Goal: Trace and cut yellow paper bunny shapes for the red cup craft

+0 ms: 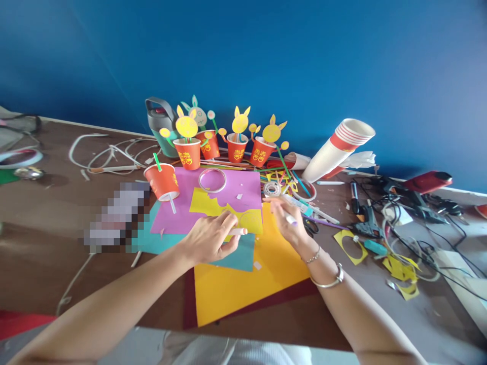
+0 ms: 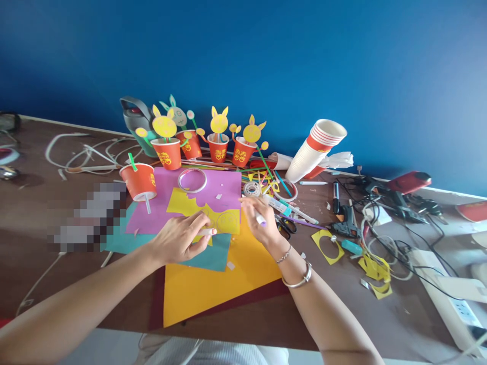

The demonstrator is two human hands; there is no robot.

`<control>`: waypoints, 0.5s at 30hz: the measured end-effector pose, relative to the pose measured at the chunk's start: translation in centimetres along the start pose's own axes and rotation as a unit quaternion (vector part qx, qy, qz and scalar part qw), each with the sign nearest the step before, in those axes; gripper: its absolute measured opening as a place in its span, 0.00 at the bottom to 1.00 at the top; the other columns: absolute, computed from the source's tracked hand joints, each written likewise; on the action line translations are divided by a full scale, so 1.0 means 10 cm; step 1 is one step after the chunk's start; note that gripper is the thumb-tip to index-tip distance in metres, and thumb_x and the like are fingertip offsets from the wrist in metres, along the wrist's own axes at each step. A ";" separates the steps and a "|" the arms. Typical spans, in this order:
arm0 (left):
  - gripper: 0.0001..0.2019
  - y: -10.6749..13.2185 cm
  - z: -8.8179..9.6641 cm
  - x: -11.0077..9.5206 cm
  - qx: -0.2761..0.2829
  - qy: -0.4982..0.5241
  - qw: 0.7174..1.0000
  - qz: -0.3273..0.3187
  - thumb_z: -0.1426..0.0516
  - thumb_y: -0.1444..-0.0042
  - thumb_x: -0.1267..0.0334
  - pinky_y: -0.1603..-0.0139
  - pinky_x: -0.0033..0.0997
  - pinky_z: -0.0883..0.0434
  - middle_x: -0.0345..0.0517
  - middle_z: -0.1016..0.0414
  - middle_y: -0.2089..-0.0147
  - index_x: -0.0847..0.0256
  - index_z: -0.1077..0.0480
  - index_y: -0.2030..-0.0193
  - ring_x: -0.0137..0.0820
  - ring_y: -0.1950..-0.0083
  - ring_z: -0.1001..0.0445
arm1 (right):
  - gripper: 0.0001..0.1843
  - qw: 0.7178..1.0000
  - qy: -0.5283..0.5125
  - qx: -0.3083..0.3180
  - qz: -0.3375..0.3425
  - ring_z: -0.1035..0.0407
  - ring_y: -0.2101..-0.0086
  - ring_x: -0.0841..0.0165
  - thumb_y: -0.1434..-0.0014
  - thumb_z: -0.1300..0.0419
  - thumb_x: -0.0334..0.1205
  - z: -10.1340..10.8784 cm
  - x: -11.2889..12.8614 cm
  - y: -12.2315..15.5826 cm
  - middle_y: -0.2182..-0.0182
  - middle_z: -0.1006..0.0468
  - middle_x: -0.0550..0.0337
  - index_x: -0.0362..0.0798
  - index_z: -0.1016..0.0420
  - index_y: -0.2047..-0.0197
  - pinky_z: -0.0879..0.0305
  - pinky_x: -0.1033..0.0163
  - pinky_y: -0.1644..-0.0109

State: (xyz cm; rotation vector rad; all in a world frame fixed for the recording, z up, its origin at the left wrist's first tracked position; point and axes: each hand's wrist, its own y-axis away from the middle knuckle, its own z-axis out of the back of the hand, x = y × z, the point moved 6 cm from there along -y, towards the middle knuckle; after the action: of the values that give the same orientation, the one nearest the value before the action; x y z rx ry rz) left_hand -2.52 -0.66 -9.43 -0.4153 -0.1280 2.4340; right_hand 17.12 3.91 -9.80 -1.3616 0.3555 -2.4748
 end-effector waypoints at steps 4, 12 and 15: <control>0.09 0.00 -0.01 0.01 -0.012 -0.015 1.000 0.006 0.52 0.38 0.58 0.78 0.26 0.35 0.44 0.25 0.63 0.60 0.36 0.60 0.30 0.72 0.24 | 0.16 0.970 -0.194 -0.065 -0.133 0.40 0.79 0.68 0.36 0.54 0.52 0.21 -0.17 -0.11 0.82 0.38 0.66 0.53 0.31 0.65 0.41 0.62 0.75; 0.05 0.00 -0.12 0.06 0.034 -0.056 0.998 0.013 0.48 0.39 0.66 0.75 0.29 0.32 0.44 0.23 0.60 0.61 0.33 0.59 0.32 0.69 0.22 | 0.18 0.944 -0.230 -0.124 -0.201 0.42 0.82 0.70 0.42 0.45 0.58 0.58 -0.41 -0.25 0.81 0.36 0.65 0.51 0.32 0.68 0.49 0.64 0.80; 0.05 0.00 -0.14 0.05 0.052 -0.048 0.997 0.008 0.48 0.39 0.67 0.73 0.27 0.31 0.43 0.23 0.60 0.60 0.32 0.59 0.31 0.67 0.22 | 0.26 0.954 -0.185 -0.129 -0.199 0.38 0.82 0.69 0.41 0.49 0.65 0.64 -0.39 -0.23 0.82 0.30 0.63 0.51 0.28 0.62 0.47 0.63 0.80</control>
State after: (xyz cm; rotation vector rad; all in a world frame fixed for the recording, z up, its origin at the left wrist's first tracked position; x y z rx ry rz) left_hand -2.41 -0.32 -10.93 -0.2532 -0.0380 2.4650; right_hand 24.18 7.01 -8.68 -2.1502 0.3537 -2.4533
